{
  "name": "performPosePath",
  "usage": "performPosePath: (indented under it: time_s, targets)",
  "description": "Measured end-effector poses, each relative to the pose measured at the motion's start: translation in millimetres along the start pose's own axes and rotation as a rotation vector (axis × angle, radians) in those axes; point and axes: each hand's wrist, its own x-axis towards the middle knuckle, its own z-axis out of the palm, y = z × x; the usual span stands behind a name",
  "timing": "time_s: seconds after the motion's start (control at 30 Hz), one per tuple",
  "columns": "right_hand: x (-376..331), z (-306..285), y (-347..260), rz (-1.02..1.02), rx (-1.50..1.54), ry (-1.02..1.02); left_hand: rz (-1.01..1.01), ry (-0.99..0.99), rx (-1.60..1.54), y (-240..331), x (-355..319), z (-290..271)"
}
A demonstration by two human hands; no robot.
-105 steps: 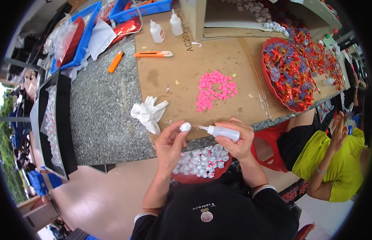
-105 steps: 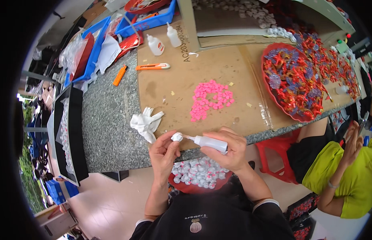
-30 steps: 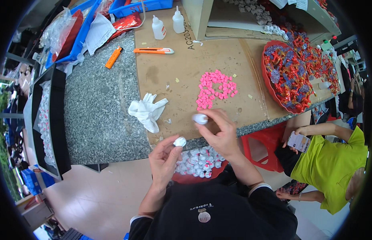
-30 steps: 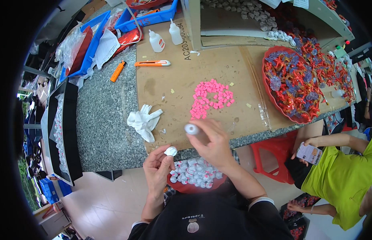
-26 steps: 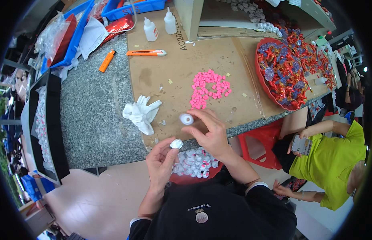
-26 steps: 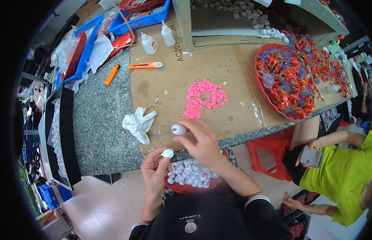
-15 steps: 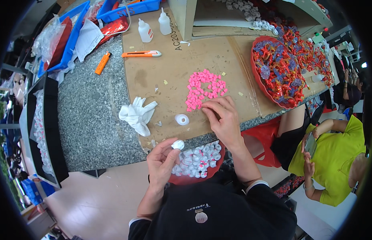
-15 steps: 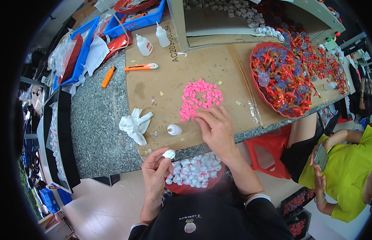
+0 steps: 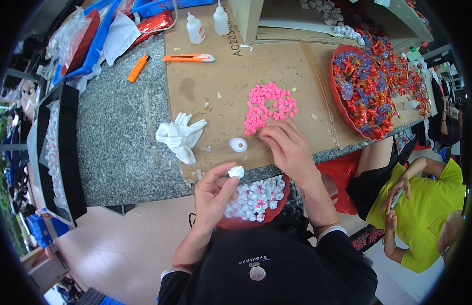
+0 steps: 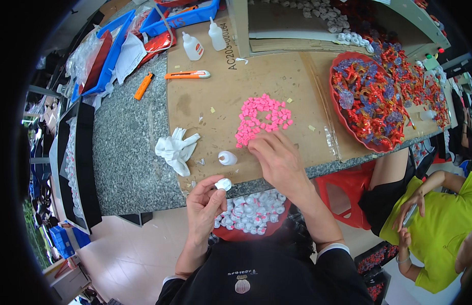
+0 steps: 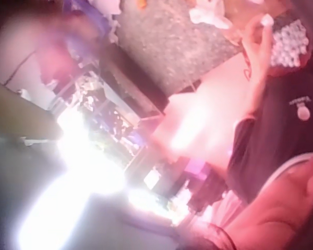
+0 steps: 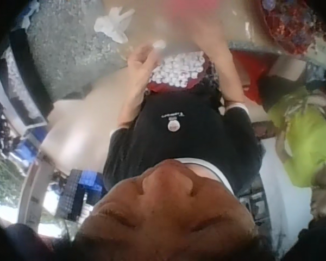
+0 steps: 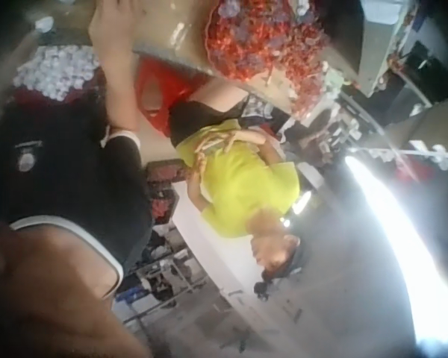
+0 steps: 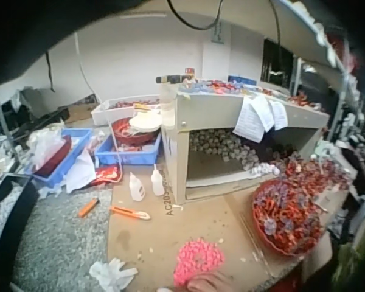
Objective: The person assembles small plastic components by applying adhesive from a glue bottle and joining the components together by hand.
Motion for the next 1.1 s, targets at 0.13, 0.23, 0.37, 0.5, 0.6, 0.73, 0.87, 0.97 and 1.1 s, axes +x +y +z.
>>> performPosePath:
  time_s: [0.13, 0.23, 0.37, 0.5, 0.6, 0.73, 0.87, 0.97, 1.1]
  targets:
    - [-19, -3, -23, 0.105, 0.285, 0.044, 0.045, 0.010, 0.093, -1, 1, 5]
    - [-26, -2, -42, 0.149, 0.346, 0.055, 0.094, 0.017, 0.146, -5, 1, 6]
    - [-29, -1, -43, 0.145, 0.322, 0.059, 0.149, 0.040, 0.181, -12, 2, 7]
    - [-32, 4, -44, 0.104, 0.256, 0.077, 0.237, 0.072, 0.300, -14, 3, 10]
    - [-34, 4, -44, 0.073, 0.290, 0.036, 0.274, 0.082, 0.355, -17, 3, 7]
    - [-29, -5, -38, 0.234, 0.430, -0.062, 0.158, -0.034, 0.257, -15, 4, 1]
    - [-31, -5, -34, 0.246, 0.470, -0.109, 0.221, -0.076, 0.293, -14, 5, 2]
    - [-31, -4, -37, 0.254, 0.463, -0.088, 0.313, -0.039, 0.371, -15, 5, 5]
    - [-34, -3, -38, 0.263, 0.481, -0.064, 0.243, -0.017, 0.338, -15, 1, 6]
